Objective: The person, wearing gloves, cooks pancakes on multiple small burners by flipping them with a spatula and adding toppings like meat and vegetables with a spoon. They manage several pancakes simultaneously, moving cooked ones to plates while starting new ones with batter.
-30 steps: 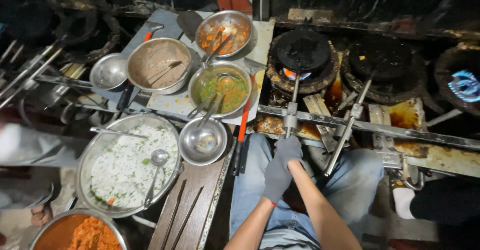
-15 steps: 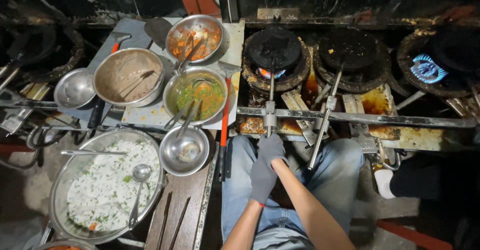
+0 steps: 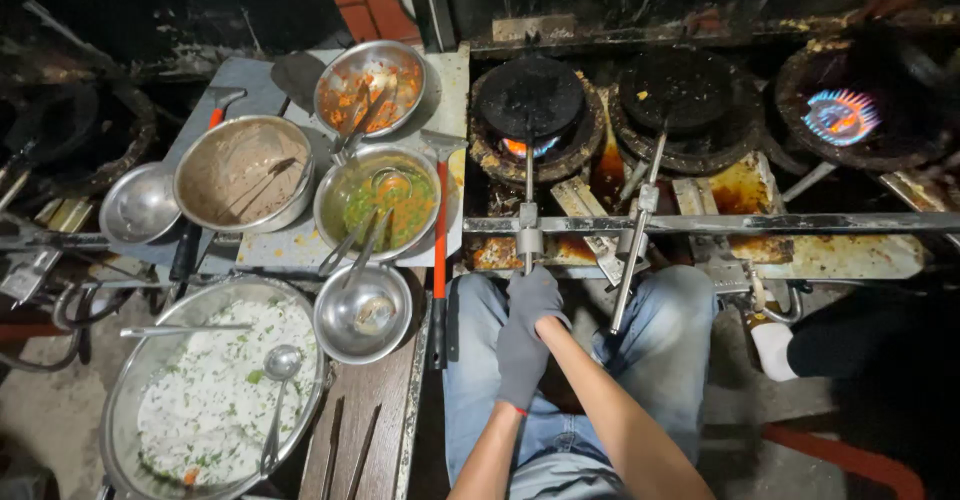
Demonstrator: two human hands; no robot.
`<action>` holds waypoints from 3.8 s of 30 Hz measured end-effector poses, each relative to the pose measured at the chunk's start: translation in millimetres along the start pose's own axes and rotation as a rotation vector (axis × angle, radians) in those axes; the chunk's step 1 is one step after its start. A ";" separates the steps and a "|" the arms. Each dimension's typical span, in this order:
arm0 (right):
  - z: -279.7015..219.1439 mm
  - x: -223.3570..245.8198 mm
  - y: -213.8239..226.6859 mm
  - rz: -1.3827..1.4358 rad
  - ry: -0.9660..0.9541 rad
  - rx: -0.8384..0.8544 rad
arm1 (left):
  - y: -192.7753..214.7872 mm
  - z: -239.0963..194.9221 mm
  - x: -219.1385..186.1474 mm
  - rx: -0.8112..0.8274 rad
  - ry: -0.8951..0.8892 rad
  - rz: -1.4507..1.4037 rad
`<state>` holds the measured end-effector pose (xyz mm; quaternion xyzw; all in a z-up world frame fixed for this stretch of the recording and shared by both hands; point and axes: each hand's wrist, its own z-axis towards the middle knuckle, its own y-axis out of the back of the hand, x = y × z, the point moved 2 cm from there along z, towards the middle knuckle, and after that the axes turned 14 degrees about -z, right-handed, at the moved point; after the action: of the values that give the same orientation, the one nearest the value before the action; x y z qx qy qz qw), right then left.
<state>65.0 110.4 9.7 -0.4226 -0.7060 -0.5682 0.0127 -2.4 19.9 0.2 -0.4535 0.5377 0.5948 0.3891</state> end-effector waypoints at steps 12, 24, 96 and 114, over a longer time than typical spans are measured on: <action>12.4 -7.2 -17.3 -0.062 0.012 -0.078 | -0.6 3.6 -6.2 0.009 0.050 0.024; 8.6 -5.0 -13.1 -0.093 -0.012 -0.023 | 3.3 0.1 -6.0 0.013 0.020 0.022; 3.6 0.0 -5.5 -0.082 -0.005 -0.034 | -1.4 -0.3 16.2 0.018 -0.035 0.039; -0.2 1.2 1.7 -0.038 -0.005 -0.018 | -1.3 1.1 5.5 0.038 0.035 0.020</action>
<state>65.2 111.0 11.7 -0.4106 -0.7089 -0.5735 -0.0039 -2.9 20.9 -5.5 -0.4510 0.5602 0.5804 0.3820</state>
